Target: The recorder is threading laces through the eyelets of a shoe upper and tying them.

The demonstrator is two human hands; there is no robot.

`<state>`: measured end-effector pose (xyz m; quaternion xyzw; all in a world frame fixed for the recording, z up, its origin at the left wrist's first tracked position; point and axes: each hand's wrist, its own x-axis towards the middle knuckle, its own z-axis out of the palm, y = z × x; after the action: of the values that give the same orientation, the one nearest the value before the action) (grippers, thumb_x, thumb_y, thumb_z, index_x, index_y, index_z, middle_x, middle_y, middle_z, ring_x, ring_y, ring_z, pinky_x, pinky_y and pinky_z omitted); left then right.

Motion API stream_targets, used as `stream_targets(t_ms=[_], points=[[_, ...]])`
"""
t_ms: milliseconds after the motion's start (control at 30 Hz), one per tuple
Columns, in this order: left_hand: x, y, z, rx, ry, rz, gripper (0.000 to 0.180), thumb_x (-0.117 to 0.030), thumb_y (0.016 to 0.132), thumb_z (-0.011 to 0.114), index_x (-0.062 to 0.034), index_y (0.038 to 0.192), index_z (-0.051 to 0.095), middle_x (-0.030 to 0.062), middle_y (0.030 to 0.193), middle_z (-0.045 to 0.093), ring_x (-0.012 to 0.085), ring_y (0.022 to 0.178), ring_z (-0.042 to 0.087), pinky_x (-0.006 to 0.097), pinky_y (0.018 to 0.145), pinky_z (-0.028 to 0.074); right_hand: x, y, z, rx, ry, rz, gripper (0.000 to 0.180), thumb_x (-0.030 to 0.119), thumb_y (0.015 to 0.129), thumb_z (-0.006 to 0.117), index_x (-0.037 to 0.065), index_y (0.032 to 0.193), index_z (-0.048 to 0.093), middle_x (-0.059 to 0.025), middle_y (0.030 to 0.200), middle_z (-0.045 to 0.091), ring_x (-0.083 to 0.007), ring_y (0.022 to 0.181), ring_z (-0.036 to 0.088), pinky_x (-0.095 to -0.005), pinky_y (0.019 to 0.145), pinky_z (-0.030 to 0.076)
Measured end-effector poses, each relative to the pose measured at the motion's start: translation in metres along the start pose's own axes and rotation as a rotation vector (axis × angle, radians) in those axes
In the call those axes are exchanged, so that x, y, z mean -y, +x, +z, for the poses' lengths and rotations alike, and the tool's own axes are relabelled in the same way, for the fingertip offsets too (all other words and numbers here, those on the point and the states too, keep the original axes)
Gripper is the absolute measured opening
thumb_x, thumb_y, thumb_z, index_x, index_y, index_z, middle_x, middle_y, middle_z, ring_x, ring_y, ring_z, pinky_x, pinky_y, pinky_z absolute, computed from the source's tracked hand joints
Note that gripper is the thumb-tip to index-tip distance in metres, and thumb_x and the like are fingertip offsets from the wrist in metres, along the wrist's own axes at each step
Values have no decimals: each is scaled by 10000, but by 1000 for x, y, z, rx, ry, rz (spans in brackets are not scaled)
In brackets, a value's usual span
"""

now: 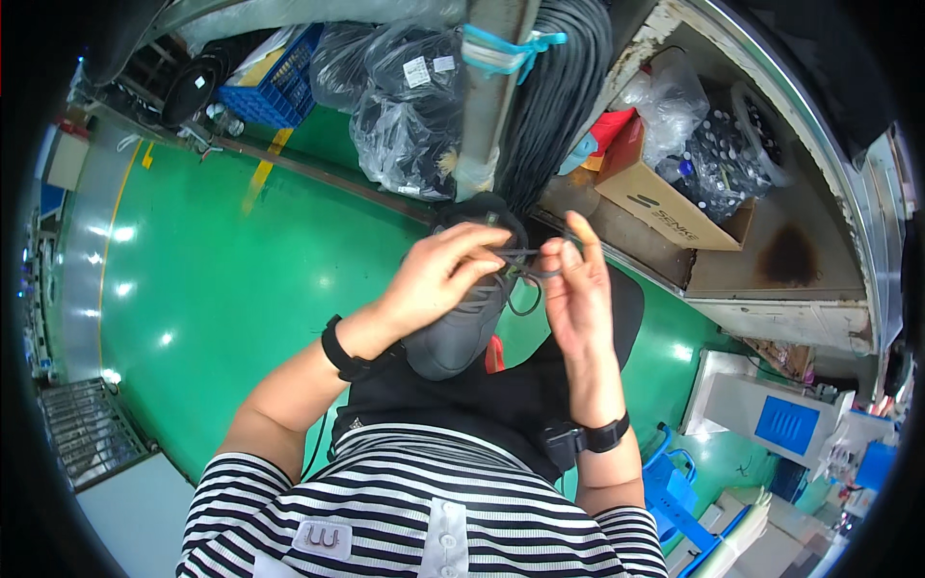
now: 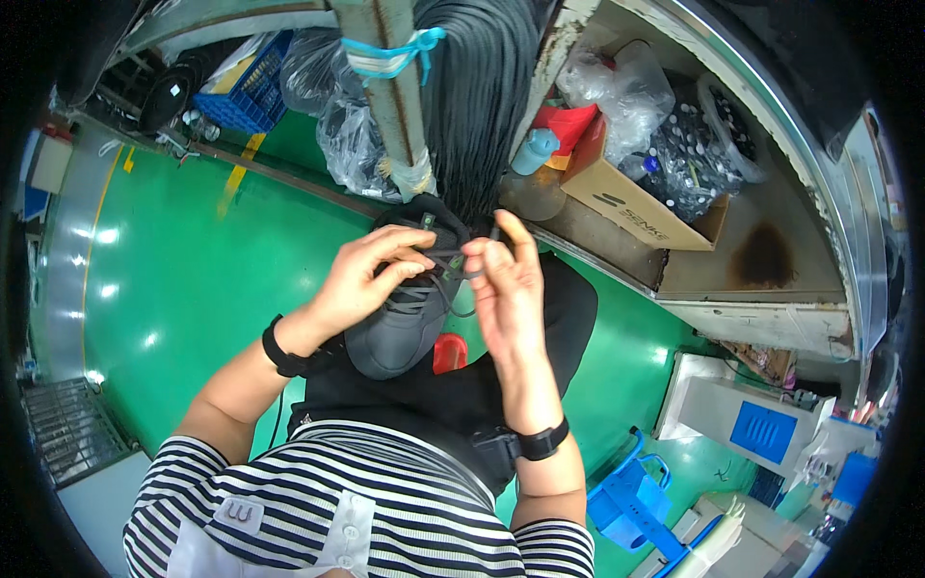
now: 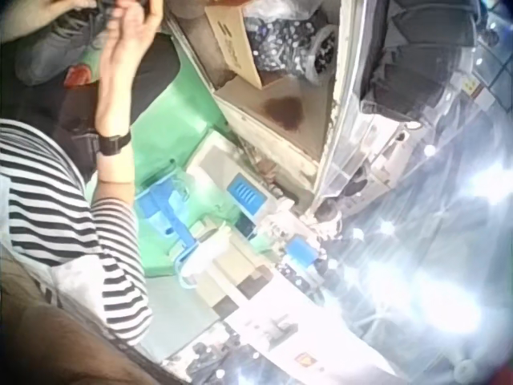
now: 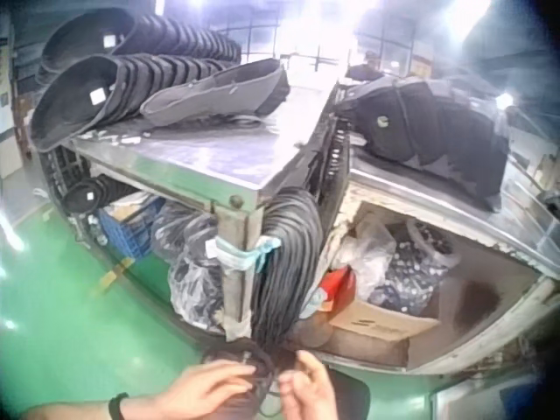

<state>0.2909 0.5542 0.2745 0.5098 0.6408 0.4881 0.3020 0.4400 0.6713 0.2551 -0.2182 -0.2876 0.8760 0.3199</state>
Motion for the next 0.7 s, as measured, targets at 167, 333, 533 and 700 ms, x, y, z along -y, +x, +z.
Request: stream_targets(t_ms=[167, 333, 533, 700], points=[[-1, -17, 3, -197, 49, 132, 209, 33, 867, 636, 20, 1075, 658, 102, 990, 642, 165, 817, 671, 265, 705, 552, 2, -7, -12, 67, 128, 81, 457, 58, 949, 589, 0, 1368, 414, -139, 994, 675, -145, 844, 662, -228, 752, 569], [15, -21, 33, 7, 142, 178, 247, -56, 894, 627, 3, 1131, 594, 108, 967, 658, 181, 830, 664, 312, 685, 528, -15, -15, 7, 91, -60, 6, 282, 81, 967, 570, -22, 1226, 529, -126, 937, 676, -136, 765, 640, -221, 641, 518], [43, -23, -60, -314, -520, -175, 236, -214, 961, 568, -9, 1067, 620, -2, 807, 620, 60, 646, 538, 205, 596, 448, 50, -29, -48, -355, -173, -135, 189, 180, 979, 556, 13, 1013, 638, 43, 667, 493, -13, 513, 350, -175, 447, 255], [73, -34, -126, -697, -729, -469, 242, -161, 991, 532, 27, 1137, 580, 9, 849, 612, 49, 628, 497, 178, 571, 404, 26, -37, -68, -471, -726, -50, 122, 151, 936, 594, 82, 955, 692, 83, 671, 510, -20, 554, 357, -185, 507, 293]])
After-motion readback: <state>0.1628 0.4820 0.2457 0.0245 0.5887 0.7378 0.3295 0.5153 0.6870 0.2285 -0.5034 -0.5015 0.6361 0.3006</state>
